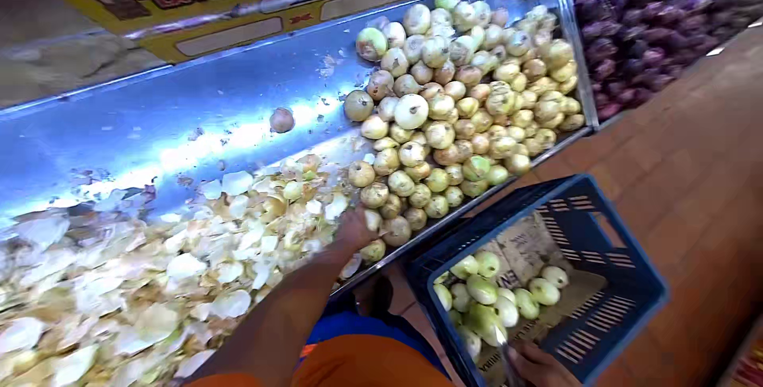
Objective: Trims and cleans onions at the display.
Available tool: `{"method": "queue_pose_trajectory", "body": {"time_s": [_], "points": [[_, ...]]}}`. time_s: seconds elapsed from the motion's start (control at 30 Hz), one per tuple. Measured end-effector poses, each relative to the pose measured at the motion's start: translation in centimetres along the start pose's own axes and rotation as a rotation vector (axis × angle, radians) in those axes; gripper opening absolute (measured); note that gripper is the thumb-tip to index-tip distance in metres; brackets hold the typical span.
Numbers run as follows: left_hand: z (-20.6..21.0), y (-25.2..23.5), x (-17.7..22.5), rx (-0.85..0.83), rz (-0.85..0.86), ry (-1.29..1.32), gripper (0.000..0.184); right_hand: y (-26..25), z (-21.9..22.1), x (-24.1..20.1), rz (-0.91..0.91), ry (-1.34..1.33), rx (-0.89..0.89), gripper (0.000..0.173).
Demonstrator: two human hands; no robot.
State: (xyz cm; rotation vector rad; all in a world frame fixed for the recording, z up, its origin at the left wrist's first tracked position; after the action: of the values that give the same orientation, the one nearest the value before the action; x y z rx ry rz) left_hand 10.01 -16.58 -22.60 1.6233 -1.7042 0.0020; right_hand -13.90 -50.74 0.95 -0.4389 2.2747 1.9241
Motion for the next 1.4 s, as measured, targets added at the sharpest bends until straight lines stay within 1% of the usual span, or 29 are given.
{"method": "queue_pose_trajectory", "body": {"time_s": [0.07, 0.13, 0.17, 0.2, 0.23, 0.3, 0.33, 0.37, 0.4, 0.47, 0.5, 0.57, 0.63, 0.67, 0.73, 0.77, 0.8, 0.87, 0.93, 0.97, 1.0, 1.03, 1.1, 1.13, 1.23, 1.27, 1.3, 1.37, 1.4], "points": [[-1.8, 0.2, -1.4, 0.003, -0.015, 0.162, 0.11, 0.5, 2.6, -2.7, 0.013, -0.041, -0.015, 0.026], [-5.4, 2.0, -2.9, 0.015, -0.033, 0.5, 0.093, 0.6, 4.7, -5.0, 0.001, -0.071, -0.096, 0.029], [-7.7, 3.6, -3.7, 0.022, -0.005, 0.691, 0.082, 0.3, 5.5, -5.9, -0.021, -0.069, -0.138, 0.028], [-10.3, 5.5, -4.6, 0.05, 0.075, 0.846, 0.072, 0.0, 6.2, -6.6, -0.049, -0.056, -0.17, 0.027], [-12.8, 7.7, -5.3, 0.102, 0.177, 0.973, 0.069, -0.2, 6.7, -7.3, -0.071, -0.032, -0.18, 0.026], [-16.8, 11.6, -6.0, 0.321, 0.312, 1.248, 0.099, -0.6, 7.8, -8.8, -0.117, 0.031, -0.167, 0.023], [-18.4, 12.8, -5.7, 0.446, 0.314, 1.402, 0.104, -1.0, 8.5, -9.8, -0.147, 0.06, -0.172, 0.024], [-19.5, 13.6, -5.1, 0.559, 0.279, 1.539, 0.099, -1.4, 9.2, -11.0, -0.177, 0.085, -0.188, 0.025], [-19.9, 13.9, -4.5, 0.655, 0.205, 1.648, 0.087, -1.7, 10.0, -12.4, -0.202, 0.116, -0.219, 0.024], [-19.8, 13.0, -4.4, 0.777, 0.059, 1.788, 0.053, -2.2, 11.6, -15.6, -0.261, 0.223, -0.319, 0.022], [-19.6, 12.4, -4.9, 0.773, -0.004, 1.824, 0.045, -2.3, 12.4, -17.2, -0.298, 0.291, -0.374, 0.024], [-19.8, 12.7, -4.9, 0.713, -0.087, 1.815, 0.043, -2.3, 13.9, -20.3, -0.398, 0.459, -0.441, 0.026], [-21.4, 14.7, -4.2, 0.656, -0.044, 1.782, 0.045, -2.5, 15.2, -23.4, -0.569, 0.659, -0.455, 0.029], [-22.2, 16.1, -3.9, 0.627, 0.008, 1.764, 0.056, -3.0, 15.7, -24.5, -0.667, 0.748, -0.451, 0.03], [-22.8, 18.8, -3.0, 0.621, 0.076, 1.768, 0.091, -4.2, 16.8, -26.1, -0.812, 0.893, -0.439, 0.034], [-22.3, 19.7, -2.6, 0.66, 0.065, 1.803, 0.105, -4.8, 17.3, -26.7, -0.855, 0.936, -0.446, 0.036], [-21.7, 20.1, -2.1, 0.714, 0.028, 1.847, 0.111, -5.5, 17.9, -27.2, -0.898, 0.956, -0.466, 0.037], [-20.1, 20.1, -2.2, 0.796, -0.093, 1.91, 0.105, -6.5, 19.4, -28.1, -0.95, 0.98, -0.512, 0.038], [-18.8, 20.0, -3.0, 0.818, -0.177, 1.884, 0.089, -6.9, 20.6, -28.7, -0.959, 1.041, -0.551, 0.038], [-18.2, 20.2, -3.3, 0.806, -0.183, 1.857, 0.076, -7.1, 21.1, -28.9, -0.962, 1.076, -0.57, 0.038], [-17.8, 20.8, -3.5, 0.785, -0.158, 1.844, 0.059, -7.2, 21.5, -29.1, -0.957, 1.115, -0.579, 0.038], [-17.6, 21.4, -3.5, 0.754, -0.114, 1.83, 0.048, -7.2, 21.8, -29.3, -0.954, 1.14, -0.587, 0.038], [-17.7, 22.6, -2.9, 0.728, -0.068, 1.762, 0.06, -7.1, 22.5, -29.8, -0.967, 1.173, -0.575, 0.039], [-18.0, 23.0, -2.5, 0.746, -0.092, 1.699, 0.062, -7.0, 22.9, -30.2, -0.983, 1.19, -0.555, 0.04], [-18.0, 23.3, -2.1, 0.791, -0.208, 1.52, 0.047, -6.1, 24.4, -31.5, -1.166, 1.301, -0.458, 0.039], [-18.0, 23.2, -2.2, 0.786, -0.244, 1.538, 0.051, -5.5, 25.0, -32.0, -1.262, 1.351, -0.416, 0.038], [-18.0, 23.1, -2.2, 0.781, -0.276, 1.586, 0.062, -4.8, 25.6, -32.4, -1.332, 1.404, -0.379, 0.04], [-18.0, 22.9, -2.1, 0.759, -0.301, 1.657, 0.076, -3.7, 26.7, -33.2, -1.42, 1.514, -0.304, 0.052], [-18.1, 22.9, -2.0, 0.735, -0.294, 1.643, 0.078, -3.3, 27.2, -33.5, -1.455, 1.564, -0.267, 0.061]]}}
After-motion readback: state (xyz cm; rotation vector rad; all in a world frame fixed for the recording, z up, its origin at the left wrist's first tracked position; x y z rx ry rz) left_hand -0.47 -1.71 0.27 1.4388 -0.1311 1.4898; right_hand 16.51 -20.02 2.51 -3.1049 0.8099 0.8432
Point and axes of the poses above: each hand's wrist, its own y-axis away from the middle knuckle, its own z-axis out of the palm, x = y × z, the point moved 1 cm from there along -y, towards the middle knuckle, and after that the axes turned 13 degrees about z, right-handed, at the moved point
